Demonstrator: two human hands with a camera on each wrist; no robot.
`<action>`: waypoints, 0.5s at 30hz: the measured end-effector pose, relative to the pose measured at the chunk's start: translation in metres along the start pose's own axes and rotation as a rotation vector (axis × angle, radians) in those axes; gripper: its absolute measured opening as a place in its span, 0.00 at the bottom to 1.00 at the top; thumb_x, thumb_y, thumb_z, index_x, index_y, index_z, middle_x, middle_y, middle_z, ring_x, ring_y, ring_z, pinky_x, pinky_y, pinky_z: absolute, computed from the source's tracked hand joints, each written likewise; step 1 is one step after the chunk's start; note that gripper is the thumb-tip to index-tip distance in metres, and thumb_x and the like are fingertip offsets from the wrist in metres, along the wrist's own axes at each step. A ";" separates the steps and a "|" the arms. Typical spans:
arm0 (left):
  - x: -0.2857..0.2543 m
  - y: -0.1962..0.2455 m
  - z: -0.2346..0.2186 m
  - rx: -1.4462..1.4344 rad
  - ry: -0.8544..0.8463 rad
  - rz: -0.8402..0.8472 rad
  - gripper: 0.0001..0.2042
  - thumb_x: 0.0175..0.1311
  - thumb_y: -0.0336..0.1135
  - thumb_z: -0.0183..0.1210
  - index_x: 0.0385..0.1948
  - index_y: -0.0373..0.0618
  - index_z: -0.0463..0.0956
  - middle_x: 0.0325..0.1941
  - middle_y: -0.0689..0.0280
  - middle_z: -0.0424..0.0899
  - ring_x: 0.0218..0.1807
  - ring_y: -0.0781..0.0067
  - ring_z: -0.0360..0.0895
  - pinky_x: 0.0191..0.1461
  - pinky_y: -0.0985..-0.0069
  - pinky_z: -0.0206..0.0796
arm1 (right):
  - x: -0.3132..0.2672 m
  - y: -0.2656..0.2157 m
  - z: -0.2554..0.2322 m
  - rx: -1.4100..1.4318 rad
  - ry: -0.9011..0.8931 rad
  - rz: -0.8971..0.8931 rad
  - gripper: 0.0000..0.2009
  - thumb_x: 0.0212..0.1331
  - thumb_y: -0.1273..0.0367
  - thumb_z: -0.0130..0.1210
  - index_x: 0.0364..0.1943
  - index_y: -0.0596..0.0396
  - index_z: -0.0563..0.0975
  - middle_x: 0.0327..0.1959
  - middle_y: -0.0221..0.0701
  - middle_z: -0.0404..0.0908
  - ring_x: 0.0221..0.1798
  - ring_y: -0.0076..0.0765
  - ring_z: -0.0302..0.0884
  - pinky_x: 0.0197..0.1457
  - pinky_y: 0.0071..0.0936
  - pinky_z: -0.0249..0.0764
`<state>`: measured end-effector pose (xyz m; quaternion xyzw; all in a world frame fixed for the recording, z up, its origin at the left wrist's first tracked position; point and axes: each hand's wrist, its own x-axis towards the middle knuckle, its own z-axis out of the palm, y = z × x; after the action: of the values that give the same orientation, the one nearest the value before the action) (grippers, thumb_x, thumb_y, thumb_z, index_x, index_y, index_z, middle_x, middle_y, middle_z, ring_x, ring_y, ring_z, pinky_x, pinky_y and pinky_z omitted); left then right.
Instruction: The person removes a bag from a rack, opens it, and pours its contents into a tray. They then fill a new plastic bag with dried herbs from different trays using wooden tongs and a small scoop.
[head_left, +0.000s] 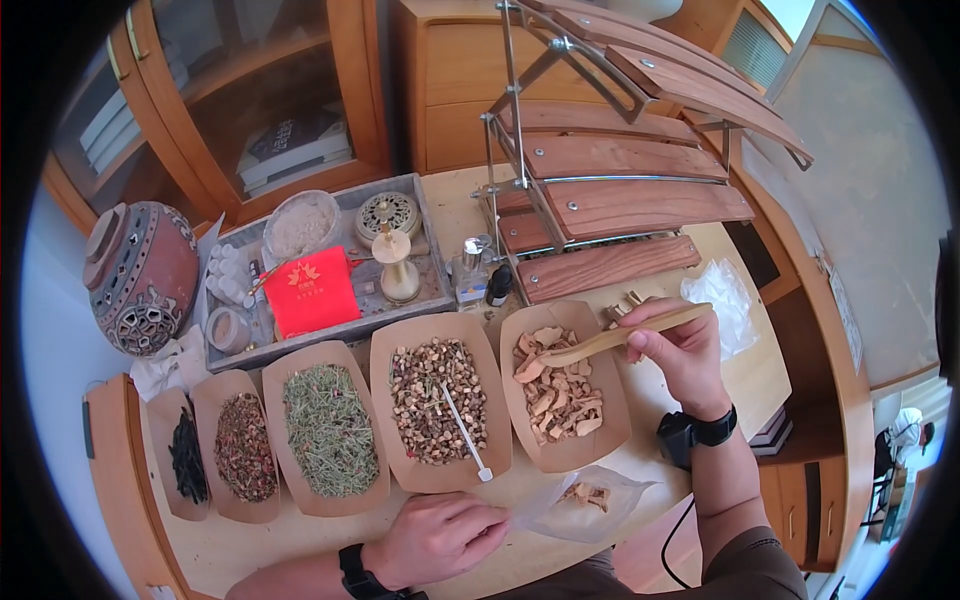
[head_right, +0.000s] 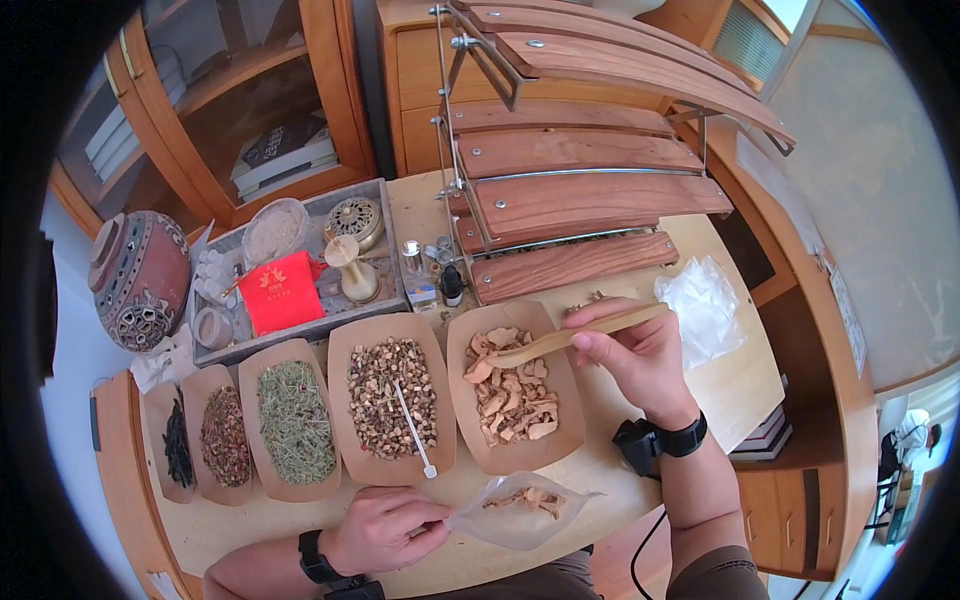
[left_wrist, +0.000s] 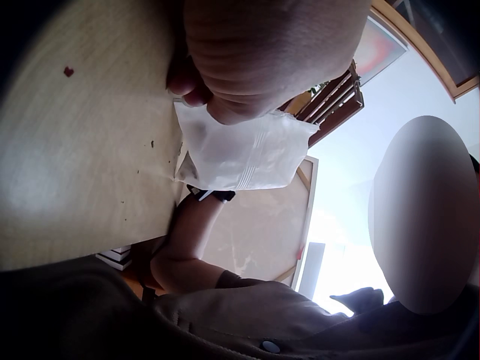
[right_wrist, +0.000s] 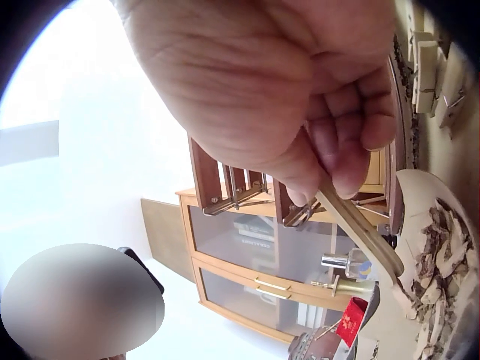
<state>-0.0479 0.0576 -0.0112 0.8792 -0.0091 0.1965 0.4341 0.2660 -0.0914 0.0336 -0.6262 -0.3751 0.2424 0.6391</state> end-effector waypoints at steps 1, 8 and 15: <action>0.000 0.000 0.000 0.000 -0.001 0.000 0.06 0.59 0.29 0.72 0.36 0.44 0.85 0.27 0.67 0.83 0.26 0.67 0.82 0.29 0.70 0.75 | 0.000 0.000 -0.002 0.000 0.001 0.000 0.09 0.65 0.76 0.68 0.47 0.63 0.85 0.39 0.33 0.88 0.35 0.23 0.83 0.39 0.21 0.80; 0.001 0.001 -0.001 -0.006 -0.004 -0.009 0.06 0.59 0.30 0.72 0.36 0.44 0.85 0.27 0.67 0.83 0.27 0.67 0.82 0.29 0.70 0.76 | 0.002 -0.001 -0.008 0.065 0.038 -0.043 0.08 0.66 0.76 0.66 0.47 0.64 0.83 0.35 0.33 0.87 0.33 0.24 0.82 0.38 0.22 0.79; 0.001 0.001 0.000 -0.003 0.015 0.002 0.06 0.60 0.30 0.71 0.36 0.44 0.84 0.28 0.66 0.84 0.26 0.66 0.83 0.29 0.70 0.76 | 0.002 -0.005 -0.010 0.043 -0.004 -0.011 0.07 0.66 0.76 0.66 0.45 0.63 0.83 0.33 0.32 0.85 0.32 0.24 0.79 0.36 0.22 0.75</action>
<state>-0.0472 0.0574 -0.0097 0.8770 -0.0070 0.2035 0.4353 0.2742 -0.0959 0.0392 -0.6099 -0.3745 0.2479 0.6529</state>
